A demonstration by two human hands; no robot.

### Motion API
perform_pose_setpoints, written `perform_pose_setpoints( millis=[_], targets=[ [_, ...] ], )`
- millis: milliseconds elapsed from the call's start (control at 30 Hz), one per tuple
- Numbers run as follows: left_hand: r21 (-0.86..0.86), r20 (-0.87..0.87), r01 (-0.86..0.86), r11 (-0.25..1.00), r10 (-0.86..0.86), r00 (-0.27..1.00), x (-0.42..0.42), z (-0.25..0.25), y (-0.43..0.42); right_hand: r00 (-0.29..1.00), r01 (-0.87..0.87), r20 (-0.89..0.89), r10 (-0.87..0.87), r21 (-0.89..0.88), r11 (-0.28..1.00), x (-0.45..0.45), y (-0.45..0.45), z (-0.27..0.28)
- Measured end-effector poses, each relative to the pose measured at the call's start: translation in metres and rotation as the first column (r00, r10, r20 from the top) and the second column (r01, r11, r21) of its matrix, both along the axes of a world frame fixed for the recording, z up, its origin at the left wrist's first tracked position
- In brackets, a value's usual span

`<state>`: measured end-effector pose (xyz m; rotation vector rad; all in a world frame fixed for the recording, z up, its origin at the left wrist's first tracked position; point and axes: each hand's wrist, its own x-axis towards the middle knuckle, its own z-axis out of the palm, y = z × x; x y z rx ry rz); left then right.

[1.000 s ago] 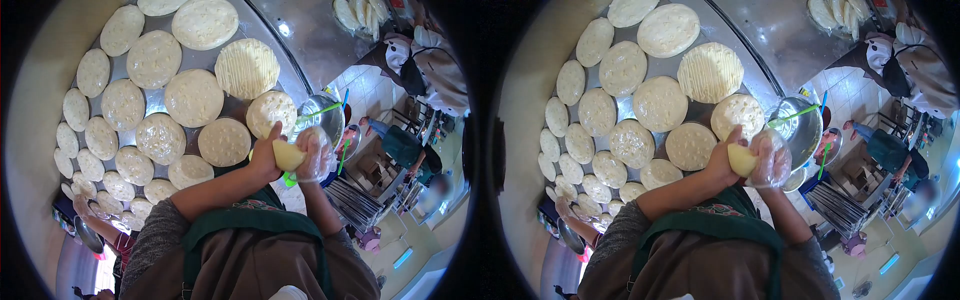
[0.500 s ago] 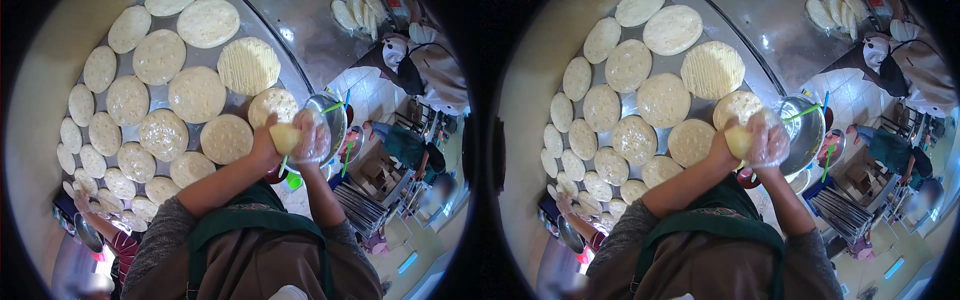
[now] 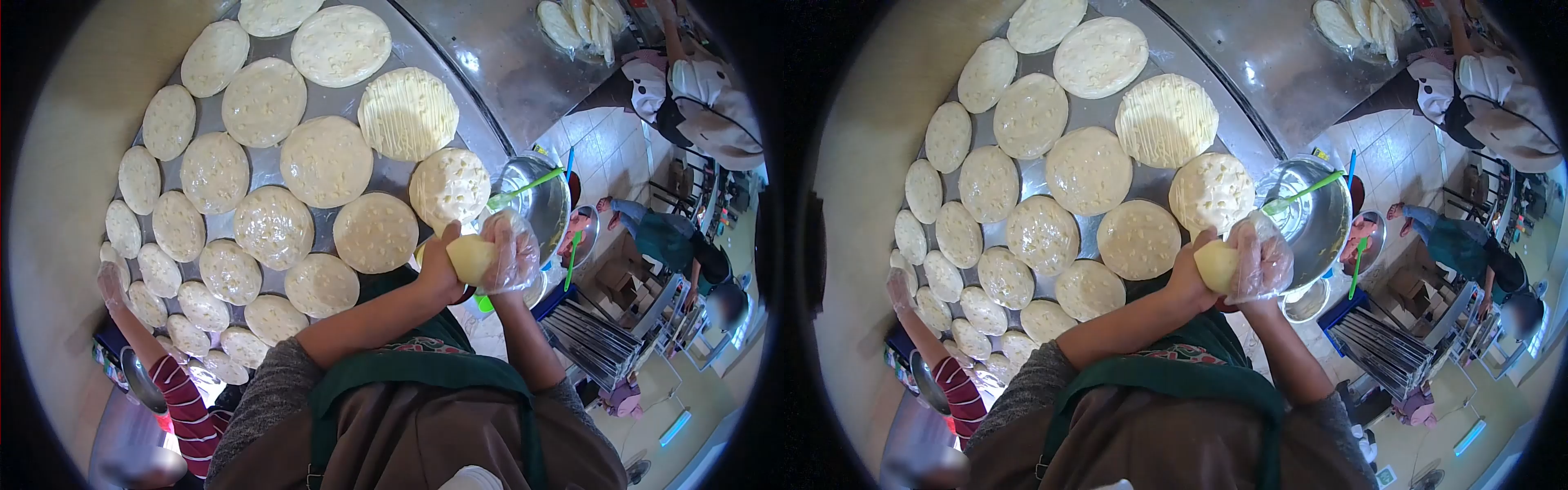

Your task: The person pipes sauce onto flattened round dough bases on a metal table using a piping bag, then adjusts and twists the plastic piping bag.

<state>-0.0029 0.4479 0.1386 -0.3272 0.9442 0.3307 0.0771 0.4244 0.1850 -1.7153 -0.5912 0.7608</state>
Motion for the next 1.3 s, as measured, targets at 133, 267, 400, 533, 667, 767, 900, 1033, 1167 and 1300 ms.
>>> perform_pose_setpoints(
  millis=[133, 267, 400, 533, 667, 767, 900, 1033, 1167, 1300],
  targets=[
    [0.119, 0.211, -0.072, 0.99, 0.046, 0.976, 0.025, -0.024, 0.039, 0.221, -0.121, 0.949, 0.227, -0.204, 0.971, 0.022, 0.035, 0.007],
    [0.105, 0.198, -0.024, 0.994, 0.003, 0.98, 0.021, -0.023, 0.027, 0.239, -0.093, 0.935, 0.261, -0.246, 0.965, 0.022, 0.028, 0.007],
    [-0.005, -0.004, 0.03, 1.0, -0.03, 1.0, 0.008, -0.001, -0.002, 0.779, -0.135, 0.559, 0.283, -0.292, 0.947, 0.011, -0.008, 0.004],
    [0.056, 0.179, -0.019, 0.998, 0.009, 0.984, 0.031, -0.015, 0.04, 0.226, -0.103, 0.954, 0.196, -0.177, 0.979, 0.028, 0.033, 0.004],
    [0.131, 0.228, -0.003, 0.991, -0.027, 0.973, 0.033, -0.028, 0.031, 0.175, -0.112, 0.955, 0.24, -0.223, 0.968, 0.036, 0.026, 0.003],
    [-0.027, -0.072, 0.037, 0.999, -0.038, 0.997, 0.015, 0.007, -0.001, 0.219, -0.127, 0.935, 0.278, -0.255, 0.959, 0.02, -0.011, -0.001],
    [0.145, 0.028, 0.154, 0.977, -0.16, 0.987, 0.02, -0.023, -0.002, 0.163, -0.105, 0.953, 0.254, -0.239, 0.965, 0.027, 0.005, 0.003],
    [0.04, 0.163, -0.07, 0.997, 0.062, 0.985, 0.048, -0.029, 0.033, 0.509, -0.096, 0.832, 0.219, -0.198, 0.976, 0.04, 0.026, 0.0],
    [-0.046, -0.105, 0.014, 0.999, -0.019, 0.994, 0.026, -0.005, -0.003, 0.19, -0.13, 0.943, 0.272, -0.251, 0.959, 0.033, -0.03, -0.019],
    [-0.027, -0.043, 0.03, 0.999, -0.031, 0.999, 0.021, -0.009, -0.024, 0.673, -0.079, 0.602, 0.429, -0.518, 0.852, 0.027, -0.049, -0.009]
  ],
)
